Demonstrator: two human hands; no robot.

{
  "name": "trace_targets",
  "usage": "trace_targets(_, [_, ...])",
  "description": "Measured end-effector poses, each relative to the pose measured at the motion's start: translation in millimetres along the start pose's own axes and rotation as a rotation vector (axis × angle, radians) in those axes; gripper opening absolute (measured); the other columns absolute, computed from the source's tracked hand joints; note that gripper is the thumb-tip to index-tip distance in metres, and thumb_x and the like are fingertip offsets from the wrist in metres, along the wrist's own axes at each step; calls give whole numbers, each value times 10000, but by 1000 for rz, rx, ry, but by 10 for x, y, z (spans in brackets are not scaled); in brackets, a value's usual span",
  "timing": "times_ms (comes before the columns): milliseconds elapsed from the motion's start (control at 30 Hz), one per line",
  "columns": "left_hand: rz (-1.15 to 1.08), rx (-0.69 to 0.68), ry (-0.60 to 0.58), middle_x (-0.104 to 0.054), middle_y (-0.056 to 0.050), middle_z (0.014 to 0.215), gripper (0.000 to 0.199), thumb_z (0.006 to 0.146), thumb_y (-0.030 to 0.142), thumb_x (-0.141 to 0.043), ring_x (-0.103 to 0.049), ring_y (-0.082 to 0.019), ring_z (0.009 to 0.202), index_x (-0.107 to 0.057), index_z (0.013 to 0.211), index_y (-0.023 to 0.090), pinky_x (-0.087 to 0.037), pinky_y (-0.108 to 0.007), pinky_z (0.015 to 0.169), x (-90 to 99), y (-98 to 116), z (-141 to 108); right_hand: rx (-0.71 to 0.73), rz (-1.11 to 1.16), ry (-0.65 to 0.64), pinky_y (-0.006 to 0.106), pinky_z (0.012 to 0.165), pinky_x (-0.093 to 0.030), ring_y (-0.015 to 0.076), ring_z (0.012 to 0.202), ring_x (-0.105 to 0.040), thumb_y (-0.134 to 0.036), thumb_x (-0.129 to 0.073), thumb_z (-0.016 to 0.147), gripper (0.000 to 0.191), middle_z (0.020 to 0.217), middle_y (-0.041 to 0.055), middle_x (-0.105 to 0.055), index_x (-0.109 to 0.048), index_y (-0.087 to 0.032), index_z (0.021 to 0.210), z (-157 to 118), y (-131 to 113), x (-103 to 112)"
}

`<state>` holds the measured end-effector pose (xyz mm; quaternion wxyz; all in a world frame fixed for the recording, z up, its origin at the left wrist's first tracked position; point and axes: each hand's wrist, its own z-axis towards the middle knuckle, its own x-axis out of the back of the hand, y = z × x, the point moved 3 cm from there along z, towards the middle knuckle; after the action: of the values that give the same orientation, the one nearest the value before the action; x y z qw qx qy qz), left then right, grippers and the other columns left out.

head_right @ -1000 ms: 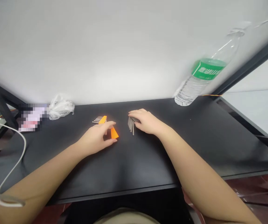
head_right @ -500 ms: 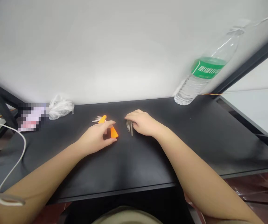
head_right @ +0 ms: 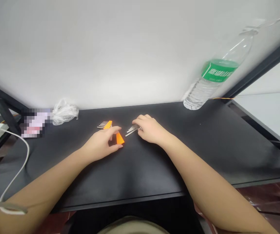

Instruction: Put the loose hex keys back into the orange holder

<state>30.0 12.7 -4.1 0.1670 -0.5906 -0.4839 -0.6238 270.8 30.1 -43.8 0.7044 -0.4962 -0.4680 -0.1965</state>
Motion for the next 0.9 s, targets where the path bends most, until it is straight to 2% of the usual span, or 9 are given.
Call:
trace_targets(167, [-4, 20, -1, -676, -29, 982, 597, 875, 462, -680, -667, -249, 953, -485, 1411, 286, -495, -322, 769, 16, -8, -4, 19, -35, 5, 415, 896, -463, 264, 1045, -544, -169, -597, 883, 214, 1188, 70, -625, -706, -261, 1043, -33, -19, 47])
trace_targets(367, [-9, 33, 2, -691, -20, 996, 599, 870, 448, -690, -673, -234, 928, -488, 1412, 291, -488, -306, 742, 19, 2, 0, 59, -154, -94, 361, 781, -425, 238, 927, -528, -138, -627, 838, 81, 1035, 88, -621, -666, -208, 824, -58, -194, 91])
trace_targets(567, [-8, 36, 36, -703, -31, 1022, 596, 872, 411, -694, -683, -229, 932, -500, 1415, 263, -498, -310, 763, 16, -44, 9, 7, 83, -301, 276, 593, -373, 138, 644, -517, -92, -578, 824, 121, 818, 12, -625, -585, -211, 803, -149, -295, 113])
trace_targets(633, [-28, 27, 45, -707, -32, 1048, 579, 871, 400, -699, -685, -222, 940, -518, 1402, 258, -507, -313, 785, 7, -63, 13, 45, 145, -277, 268, 609, -389, 137, 655, -526, -109, -567, 855, 112, 808, 1, -624, -598, -217, 845, -155, -309, 158])
trace_targets(767, [-84, -5, 65, -711, -35, 1127, 540, 873, 387, -705, -688, -202, 967, -555, 1374, 250, -521, -320, 863, -17, -79, 14, 107, 196, -143, 278, 681, -436, 146, 738, -569, -150, -552, 920, 132, 950, 38, -650, -661, -216, 954, -141, -308, 248])
trace_targets(900, [-92, -16, 89, -717, -34, 1144, 515, 877, 382, -702, -688, -205, 1001, -571, 1357, 247, -524, -328, 893, -22, -78, 7, 134, 235, -97, 290, 727, -463, 158, 795, -596, -168, -553, 951, 145, 971, 46, -655, -688, -219, 973, -140, -313, 279])
